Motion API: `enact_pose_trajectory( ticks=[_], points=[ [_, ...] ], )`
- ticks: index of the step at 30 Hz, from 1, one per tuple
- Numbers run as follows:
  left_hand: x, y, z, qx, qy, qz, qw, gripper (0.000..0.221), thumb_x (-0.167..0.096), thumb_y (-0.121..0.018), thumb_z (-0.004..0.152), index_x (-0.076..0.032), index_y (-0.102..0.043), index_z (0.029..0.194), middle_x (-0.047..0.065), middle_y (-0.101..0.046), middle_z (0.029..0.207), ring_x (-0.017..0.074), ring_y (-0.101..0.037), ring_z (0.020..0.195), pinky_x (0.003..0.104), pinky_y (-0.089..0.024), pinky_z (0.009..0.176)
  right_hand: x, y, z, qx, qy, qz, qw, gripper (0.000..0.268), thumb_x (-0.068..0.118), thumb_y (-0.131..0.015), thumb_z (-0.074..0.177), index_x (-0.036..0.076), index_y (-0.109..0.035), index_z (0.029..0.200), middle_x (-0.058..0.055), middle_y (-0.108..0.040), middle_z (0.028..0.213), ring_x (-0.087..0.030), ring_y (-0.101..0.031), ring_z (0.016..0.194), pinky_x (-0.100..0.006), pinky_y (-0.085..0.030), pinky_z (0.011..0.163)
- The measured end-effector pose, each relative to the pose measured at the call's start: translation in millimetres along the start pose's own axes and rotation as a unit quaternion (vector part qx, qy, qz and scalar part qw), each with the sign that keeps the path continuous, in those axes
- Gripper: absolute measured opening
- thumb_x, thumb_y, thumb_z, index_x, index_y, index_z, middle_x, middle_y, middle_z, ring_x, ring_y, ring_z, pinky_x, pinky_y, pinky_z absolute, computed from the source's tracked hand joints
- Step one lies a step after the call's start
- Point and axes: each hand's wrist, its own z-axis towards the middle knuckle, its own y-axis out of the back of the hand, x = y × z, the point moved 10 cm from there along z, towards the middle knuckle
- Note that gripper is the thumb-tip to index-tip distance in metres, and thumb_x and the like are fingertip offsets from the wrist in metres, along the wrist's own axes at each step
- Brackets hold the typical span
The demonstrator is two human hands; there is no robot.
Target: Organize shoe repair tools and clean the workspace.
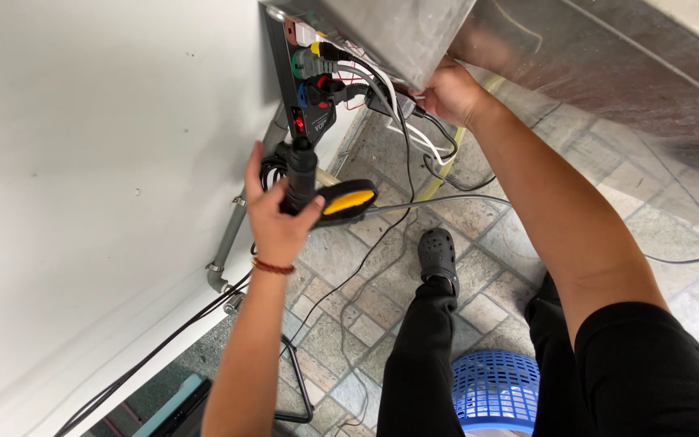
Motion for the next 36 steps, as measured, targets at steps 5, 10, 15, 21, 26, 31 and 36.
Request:
enact_pose_trajectory(
  ticks=[5,10,15,21,26,31,36],
  points=[
    [-48.2,-44.3,-33.5,-0.067,-0.063,0.066,0.994,0.036,-0.011,-0.088,0.067,0.000,-0.075,0.099,0.022,-0.036,0.160,0.0385,-0.059,0.130,0.047,-0.051,0.103,-3.6,12.1,7.9,0.043,0.121,-0.172,0.977,0.059,-0.005,-0.059,0.074,-0.002,-0.064,0.133,-0.012,-0.067,0.121,-0.025,-0.067,0.113,-0.038,-0.054,0.105],
    [-36.3,-74.8,-33.7,-0.043,0.007,0.018,0.999,0.036,-0.013,-0.087,0.069,-0.002,-0.076,0.102,0.025,-0.038,0.160,0.0240,-0.073,0.090,0.034,-0.059,0.081,17.7,-22.7,-20.1,0.078,0.172,-0.250,0.950,0.060,-0.003,-0.072,0.075,0.000,-0.060,0.134,-0.010,-0.066,0.132,-0.023,-0.063,0.126,-0.037,-0.049,0.109],
    [-38.8,-67.5,-44.5,-0.076,-0.007,0.017,0.997,0.036,-0.011,-0.086,0.071,-0.002,-0.074,0.104,0.028,-0.034,0.161,0.0204,-0.073,0.079,0.030,-0.059,0.073,40.7,-56.0,-45.4,0.073,0.244,-0.339,0.906,0.073,-0.005,-0.085,0.072,-0.002,-0.053,0.138,-0.012,-0.063,0.134,-0.024,-0.056,0.126,-0.036,-0.039,0.109],
    [-33.6,-57.3,-67.2,-0.098,-0.001,0.004,0.995,0.037,-0.009,-0.086,0.072,0.001,-0.073,0.105,0.029,-0.034,0.160,0.0204,-0.072,0.075,0.031,-0.058,0.072,31.5,-12.7,-19.6,-0.068,0.166,-0.495,0.850,0.038,0.002,-0.079,0.077,-0.003,-0.071,0.114,-0.010,-0.075,0.095,-0.019,-0.072,0.084,-0.034,-0.056,0.079],
    [-39.6,-57.8,-87.4,-0.111,-0.002,-0.006,0.994,0.035,-0.005,-0.084,0.073,0.000,-0.073,0.105,0.025,-0.038,0.161,0.0232,-0.076,0.088,0.033,-0.060,0.080,41.1,-14.8,-21.9,-0.016,0.223,-0.355,0.908,0.039,0.000,-0.073,0.079,-0.002,-0.062,0.117,-0.004,-0.071,0.101,-0.012,-0.067,0.092,-0.028,-0.054,0.080],
    [-33.5,-62.0,-79.7,-0.082,0.004,-0.018,0.996,0.034,-0.004,-0.084,0.071,0.001,-0.073,0.103,0.026,-0.041,0.157,0.0203,-0.075,0.081,0.031,-0.059,0.074,25.5,-2.8,-6.2,0.003,0.141,-0.364,0.921,0.022,0.005,-0.074,0.085,-0.002,-0.073,0.106,-0.004,-0.071,0.091,-0.013,-0.064,0.083,-0.029,-0.050,0.075],
    [-37.6,-59.9,-81.6,-0.084,0.023,-0.009,0.996,0.035,-0.005,-0.086,0.071,0.000,-0.074,0.103,0.019,-0.052,0.144,0.0195,-0.073,0.084,0.031,-0.059,0.073,21.0,-6.2,-6.2,0.002,0.121,-0.335,0.934,0.022,0.008,-0.076,0.086,-0.001,-0.075,0.105,-0.003,-0.071,0.090,-0.009,-0.061,0.080,-0.027,-0.048,0.072]
  ],
)
